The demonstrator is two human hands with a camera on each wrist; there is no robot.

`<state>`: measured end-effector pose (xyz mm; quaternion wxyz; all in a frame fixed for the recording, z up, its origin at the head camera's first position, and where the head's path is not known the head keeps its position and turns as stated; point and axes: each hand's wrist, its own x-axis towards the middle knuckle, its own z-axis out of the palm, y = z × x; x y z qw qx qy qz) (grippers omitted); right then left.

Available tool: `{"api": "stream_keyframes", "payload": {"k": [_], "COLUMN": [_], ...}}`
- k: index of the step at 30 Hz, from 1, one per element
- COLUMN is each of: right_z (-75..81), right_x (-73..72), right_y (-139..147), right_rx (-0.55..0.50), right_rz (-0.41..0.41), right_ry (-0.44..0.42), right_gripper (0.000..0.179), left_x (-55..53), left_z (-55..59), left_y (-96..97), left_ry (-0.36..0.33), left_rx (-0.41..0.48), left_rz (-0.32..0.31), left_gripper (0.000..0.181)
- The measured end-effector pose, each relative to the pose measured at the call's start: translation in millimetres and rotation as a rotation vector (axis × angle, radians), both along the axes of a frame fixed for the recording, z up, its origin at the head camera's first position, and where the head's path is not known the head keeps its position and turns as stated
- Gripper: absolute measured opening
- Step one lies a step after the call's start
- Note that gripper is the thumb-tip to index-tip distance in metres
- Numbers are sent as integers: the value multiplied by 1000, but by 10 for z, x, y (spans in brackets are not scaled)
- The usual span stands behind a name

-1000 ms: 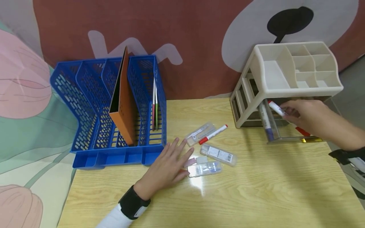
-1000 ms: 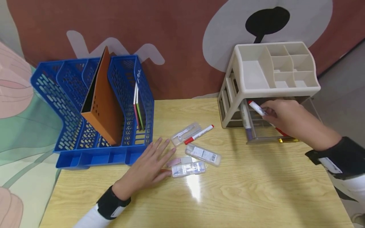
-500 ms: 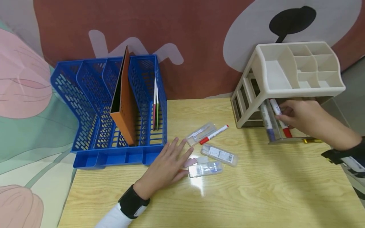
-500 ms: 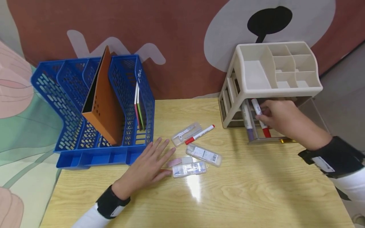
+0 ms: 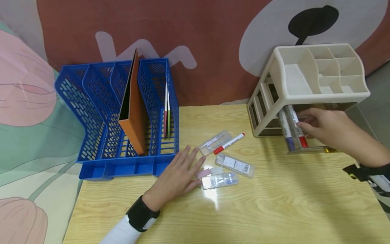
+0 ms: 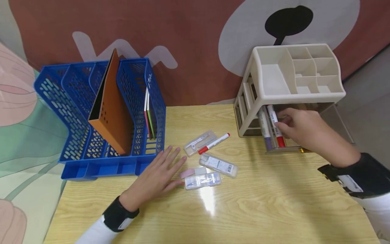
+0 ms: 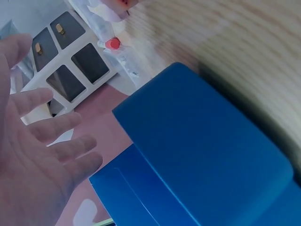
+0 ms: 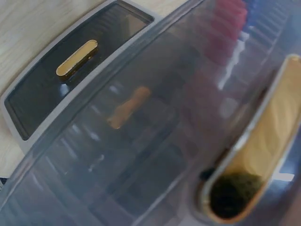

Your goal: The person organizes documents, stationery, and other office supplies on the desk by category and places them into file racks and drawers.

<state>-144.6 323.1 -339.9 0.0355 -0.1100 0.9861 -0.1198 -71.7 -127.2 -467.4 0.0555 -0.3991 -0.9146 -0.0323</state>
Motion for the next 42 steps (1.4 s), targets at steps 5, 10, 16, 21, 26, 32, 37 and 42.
{"api": "stream_keyframes", "payload": {"k": [5,10,16,21,26,32,37,42], "right_z": [72,236,284,217,82,-119,-297,-495], "right_x": [126,336,559,672,702,692,658,572], "right_y": [-106,-313,-635,-901,-1089,-1223,-1277,-1301], "right_rx": [25,13,-90,-159,-213,-253,-285,-295], "right_rz": [5,35,244,342,367,377,366,342], "right_ry": [75,240,579,647,616,582,526,467], "right_gripper": [34,31,42,55,51,51,46,31], "left_x": [-28,-59,-108,-148,-170,-212,-242,-285], "left_z": [25,61,87,112,112,62,22,-15], "left_y": [37,76,110,153,194,268,347,488], "left_ry": [11,17,7,-23,-40,-26,-45,-77], "left_rx": [21,32,46,74,103,130,123,149], "left_rz": [0,14,33,51,70,73,94,100], "left_gripper": [77,70,64,65,66,63,59,58]}}
